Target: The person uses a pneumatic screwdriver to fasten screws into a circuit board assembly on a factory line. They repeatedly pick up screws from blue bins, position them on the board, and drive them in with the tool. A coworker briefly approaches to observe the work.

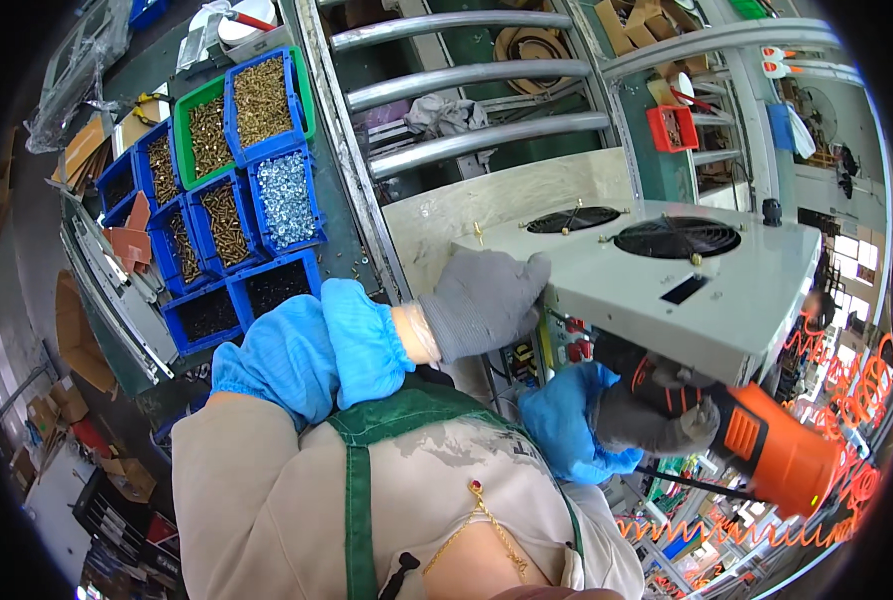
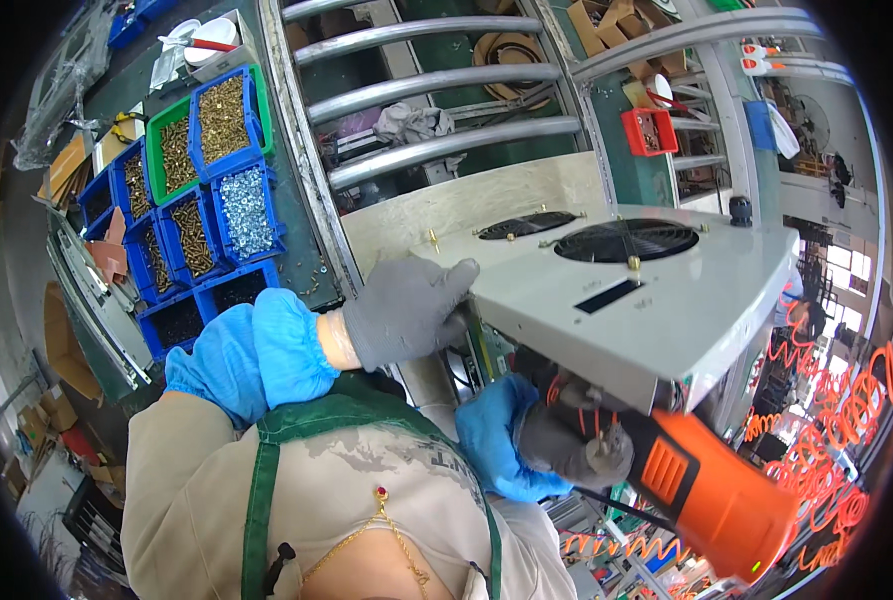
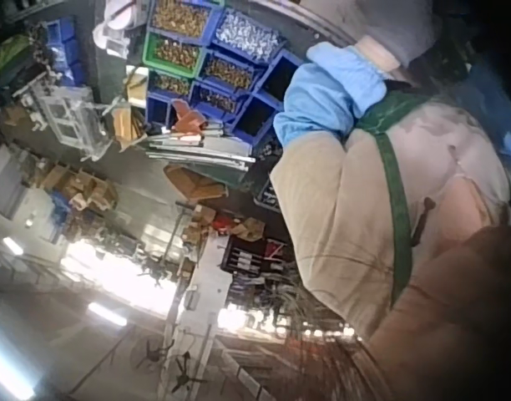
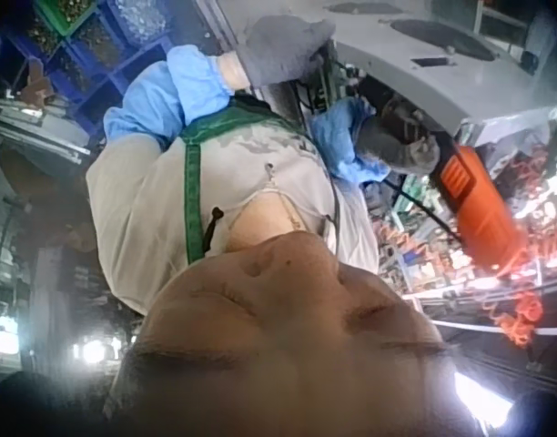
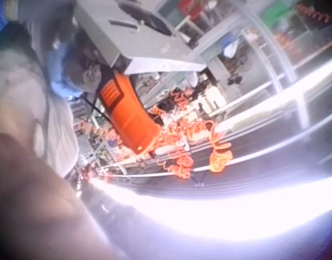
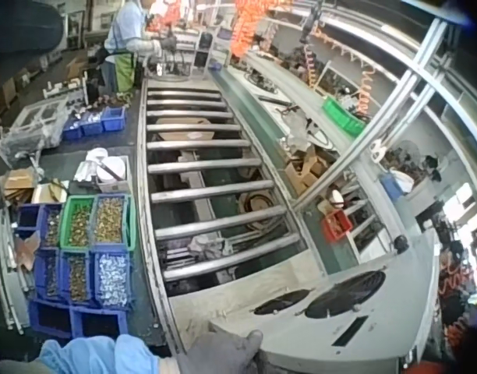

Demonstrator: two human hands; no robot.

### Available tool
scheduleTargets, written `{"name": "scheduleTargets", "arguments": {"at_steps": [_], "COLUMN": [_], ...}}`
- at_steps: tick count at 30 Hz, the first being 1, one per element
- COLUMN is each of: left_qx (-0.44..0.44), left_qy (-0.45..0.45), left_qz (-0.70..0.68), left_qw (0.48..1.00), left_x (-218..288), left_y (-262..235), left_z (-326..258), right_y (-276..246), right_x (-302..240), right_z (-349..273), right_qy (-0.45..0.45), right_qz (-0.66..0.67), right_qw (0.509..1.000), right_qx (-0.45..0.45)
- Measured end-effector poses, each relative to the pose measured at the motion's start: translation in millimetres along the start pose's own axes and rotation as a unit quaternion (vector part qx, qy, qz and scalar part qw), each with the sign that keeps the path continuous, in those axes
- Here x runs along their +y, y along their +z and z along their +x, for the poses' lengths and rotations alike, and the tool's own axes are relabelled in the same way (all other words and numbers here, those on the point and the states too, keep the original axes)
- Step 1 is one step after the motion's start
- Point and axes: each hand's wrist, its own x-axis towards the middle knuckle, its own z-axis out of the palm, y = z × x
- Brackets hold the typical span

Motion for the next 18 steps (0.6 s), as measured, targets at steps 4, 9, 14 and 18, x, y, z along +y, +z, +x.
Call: {"name": "scheduleTargets", "arguments": {"at_steps": [4, 9, 14, 18], "left_qx": [0.028, -0.134, -0.145, -0.183], "left_qy": [-0.030, -0.259, -0.164, -0.140], "left_qz": [-0.066, -0.643, -0.851, -0.847], "left_qw": [0.997, 0.708, 0.477, 0.479], "left_x": [2.1, 3.0, 31.1, 47.8], "left_y": [0.0, -27.6, -15.0, -1.4], "left_z": [-5.3, -23.4, -33.7, -34.9], "right_y": [-14.9, -13.8, -9.7, -22.3], "right_x": [4.3, -43.5, -62.2, -63.7], "right_z": [6.1, 18.0, 11.8, -4.4], "right_qy": [0.001, -0.077, -0.069, -0.074], "right_qz": [0.000, 0.151, 0.273, 0.198], "right_qw": [0.995, 0.983, 0.959, 0.973], "right_qx": [0.103, 0.074, -0.004, 0.096]}}
